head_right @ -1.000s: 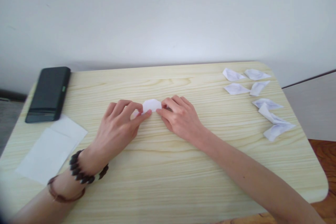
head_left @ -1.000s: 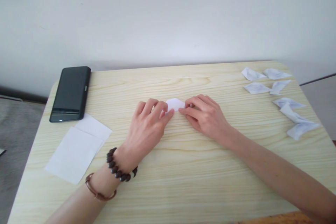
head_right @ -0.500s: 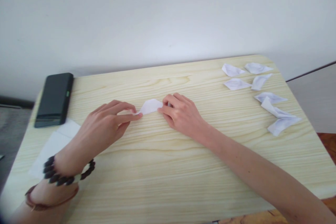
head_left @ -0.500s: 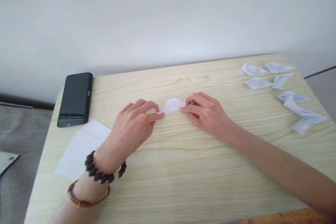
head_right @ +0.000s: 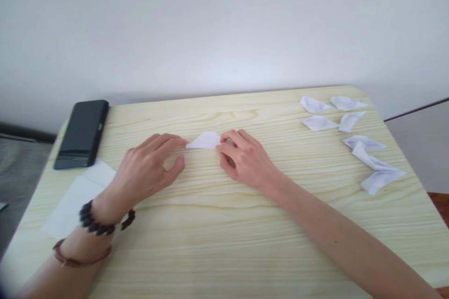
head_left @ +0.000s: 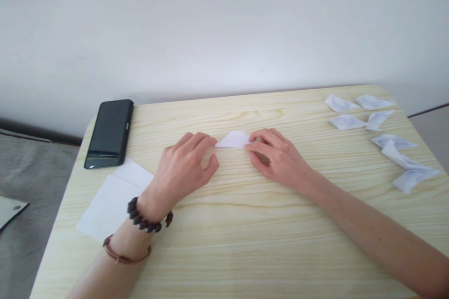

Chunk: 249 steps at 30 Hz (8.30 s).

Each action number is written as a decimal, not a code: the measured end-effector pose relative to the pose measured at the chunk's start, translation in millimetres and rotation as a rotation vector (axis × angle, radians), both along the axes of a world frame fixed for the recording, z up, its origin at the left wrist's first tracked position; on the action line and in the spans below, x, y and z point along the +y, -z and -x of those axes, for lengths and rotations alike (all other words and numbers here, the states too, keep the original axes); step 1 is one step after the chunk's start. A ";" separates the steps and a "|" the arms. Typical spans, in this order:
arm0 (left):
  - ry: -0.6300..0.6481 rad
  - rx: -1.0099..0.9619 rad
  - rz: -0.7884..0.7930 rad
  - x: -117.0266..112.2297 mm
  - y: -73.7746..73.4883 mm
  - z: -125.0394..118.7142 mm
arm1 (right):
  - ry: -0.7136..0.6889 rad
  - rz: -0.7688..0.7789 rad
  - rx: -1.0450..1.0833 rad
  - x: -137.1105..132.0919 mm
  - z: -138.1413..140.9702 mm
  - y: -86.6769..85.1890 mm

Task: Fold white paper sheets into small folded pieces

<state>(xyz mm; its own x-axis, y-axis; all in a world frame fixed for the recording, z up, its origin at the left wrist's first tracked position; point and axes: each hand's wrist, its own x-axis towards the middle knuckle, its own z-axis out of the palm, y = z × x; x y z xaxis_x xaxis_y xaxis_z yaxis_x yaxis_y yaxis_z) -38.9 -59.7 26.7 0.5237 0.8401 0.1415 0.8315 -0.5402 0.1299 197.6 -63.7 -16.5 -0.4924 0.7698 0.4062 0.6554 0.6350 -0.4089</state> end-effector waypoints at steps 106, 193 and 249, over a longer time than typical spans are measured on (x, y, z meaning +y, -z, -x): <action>0.089 -0.805 0.303 1.3 15.6 -1.2 | -0.148 0.336 0.519 -0.3 4.8 -3.8; 0.192 -0.743 -0.023 -6.2 25.8 -19.7 | -0.091 -0.086 0.231 -8.7 6.7 0.5; 0.323 -0.562 -0.157 -8.2 37.5 -12.3 | -0.025 -0.112 0.248 -7.8 6.9 1.4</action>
<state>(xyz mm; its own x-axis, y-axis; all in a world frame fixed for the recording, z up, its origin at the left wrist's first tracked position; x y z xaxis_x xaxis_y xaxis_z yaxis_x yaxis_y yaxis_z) -26.6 -67.9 -10.7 0.5563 0.6003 0.5745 0.4530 -0.7987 0.3959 190.7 -71.5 -18.0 -0.3851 0.7021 0.5990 0.5278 0.7000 -0.4811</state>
